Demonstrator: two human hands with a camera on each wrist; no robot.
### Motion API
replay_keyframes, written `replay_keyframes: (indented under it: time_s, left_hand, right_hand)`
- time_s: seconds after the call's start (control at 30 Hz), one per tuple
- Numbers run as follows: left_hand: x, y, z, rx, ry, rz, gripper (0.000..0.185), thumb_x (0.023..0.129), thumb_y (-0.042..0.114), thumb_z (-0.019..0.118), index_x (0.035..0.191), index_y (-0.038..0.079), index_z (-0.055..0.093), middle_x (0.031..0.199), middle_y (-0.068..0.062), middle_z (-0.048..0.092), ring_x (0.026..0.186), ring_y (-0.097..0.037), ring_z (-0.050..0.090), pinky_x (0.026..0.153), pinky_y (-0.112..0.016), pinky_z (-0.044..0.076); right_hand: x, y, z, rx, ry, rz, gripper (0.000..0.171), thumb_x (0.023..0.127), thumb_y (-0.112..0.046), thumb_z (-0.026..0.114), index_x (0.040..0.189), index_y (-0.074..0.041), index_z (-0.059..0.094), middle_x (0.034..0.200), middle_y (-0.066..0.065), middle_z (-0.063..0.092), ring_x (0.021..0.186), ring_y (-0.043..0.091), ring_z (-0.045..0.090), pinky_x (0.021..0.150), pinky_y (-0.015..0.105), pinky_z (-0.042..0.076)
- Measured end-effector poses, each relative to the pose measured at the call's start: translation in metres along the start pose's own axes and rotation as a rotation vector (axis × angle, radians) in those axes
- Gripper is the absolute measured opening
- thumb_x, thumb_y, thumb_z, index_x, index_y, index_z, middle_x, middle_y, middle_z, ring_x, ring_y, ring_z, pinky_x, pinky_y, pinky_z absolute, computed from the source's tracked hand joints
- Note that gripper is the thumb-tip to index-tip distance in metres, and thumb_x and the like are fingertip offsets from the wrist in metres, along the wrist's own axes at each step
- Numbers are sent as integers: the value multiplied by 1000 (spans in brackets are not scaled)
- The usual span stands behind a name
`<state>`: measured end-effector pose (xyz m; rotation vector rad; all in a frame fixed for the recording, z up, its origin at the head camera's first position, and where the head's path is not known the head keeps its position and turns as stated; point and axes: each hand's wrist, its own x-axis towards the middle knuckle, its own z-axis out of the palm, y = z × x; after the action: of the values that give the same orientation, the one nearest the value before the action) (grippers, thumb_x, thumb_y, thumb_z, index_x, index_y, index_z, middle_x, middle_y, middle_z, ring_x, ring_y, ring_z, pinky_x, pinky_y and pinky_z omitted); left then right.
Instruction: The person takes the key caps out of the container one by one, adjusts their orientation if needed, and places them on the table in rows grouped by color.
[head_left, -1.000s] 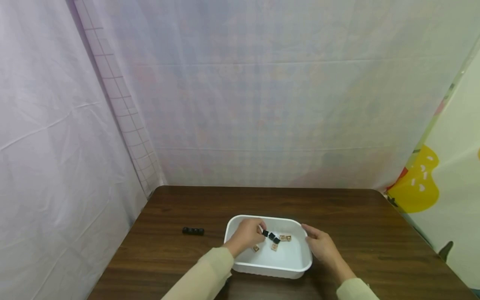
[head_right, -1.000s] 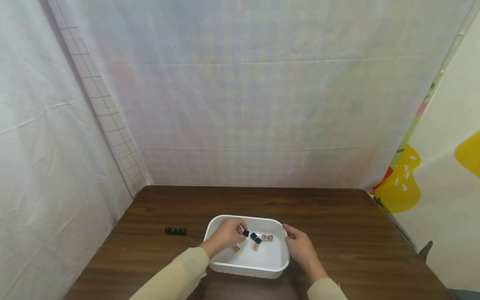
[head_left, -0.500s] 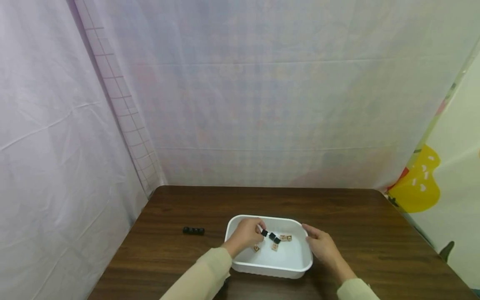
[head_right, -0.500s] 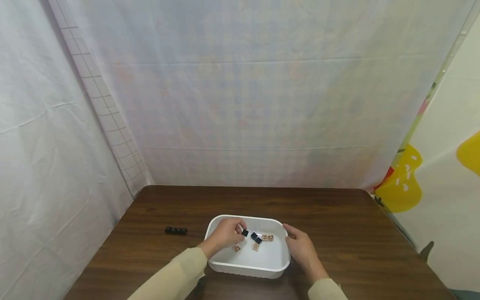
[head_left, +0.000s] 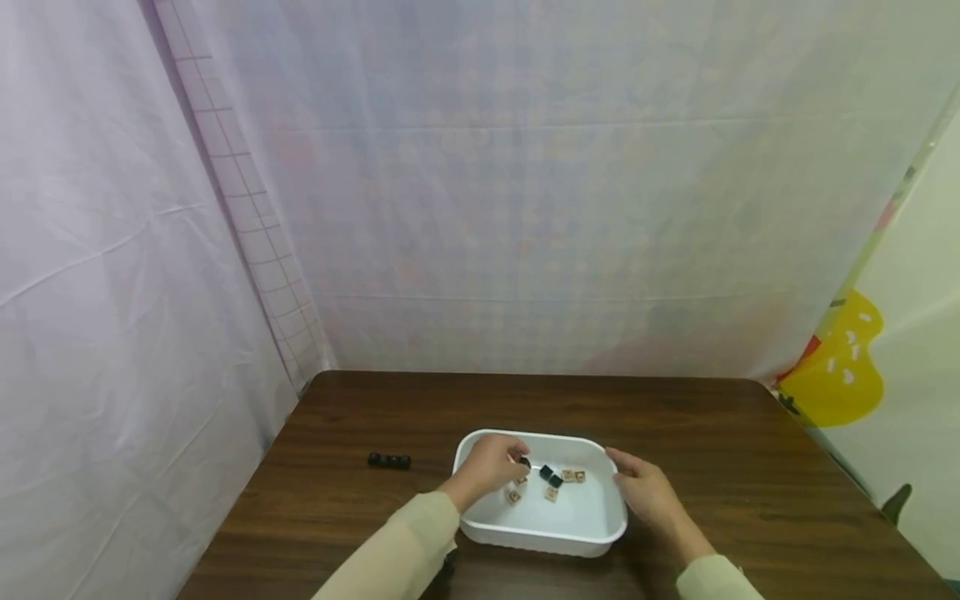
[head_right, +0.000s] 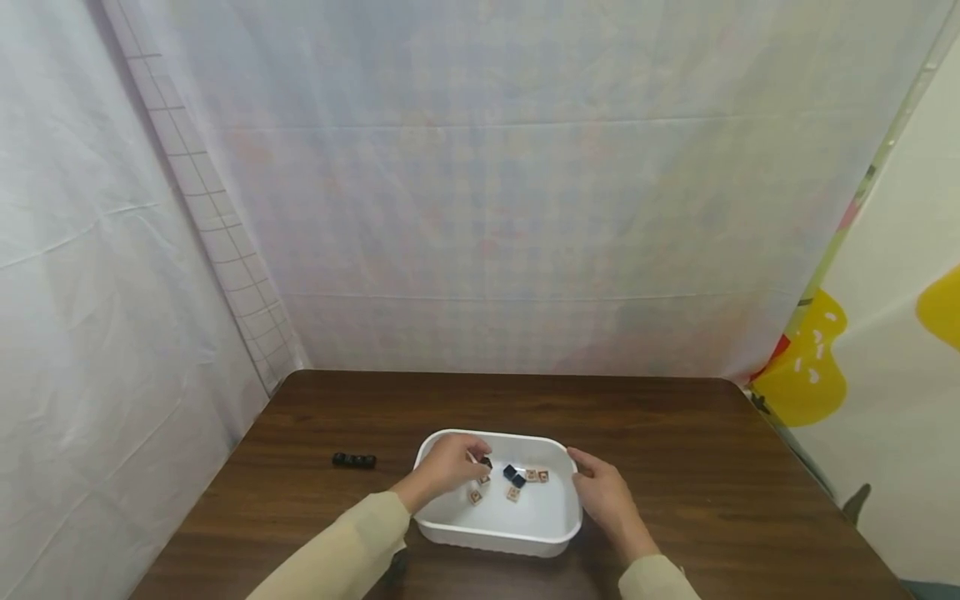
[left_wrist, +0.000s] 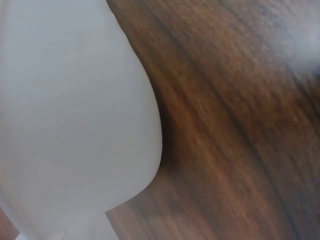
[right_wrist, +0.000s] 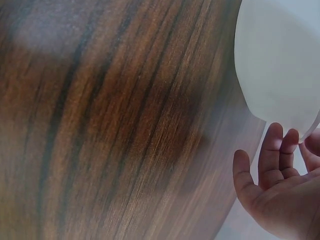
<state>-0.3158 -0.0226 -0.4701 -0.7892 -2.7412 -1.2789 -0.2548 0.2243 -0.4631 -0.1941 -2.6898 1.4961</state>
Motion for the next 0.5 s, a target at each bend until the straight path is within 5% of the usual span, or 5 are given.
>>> replay_keyframes:
  time_s: [0.27,0.5]
  left_hand:
    - [-2,-2,-12,-2,-14,26,19,79,2,78,98,1,75,77,3,64,70,-5,54,65,-22,45]
    - [-7,-7,-29,-83,-23,-44,26,84,5,76,109,0,73,84,2,65,76,-10,57,65,-26,48]
  right_hand:
    - [0,1,-1,2,-21,16,45,93,2,48,137,11,49,115,35,62,93,31,66,77,40,56]
    - [1,-1,-1,0,-30,32,45,93,2,48,138,11,48,118,35,60,94,31,66,77,40,56]
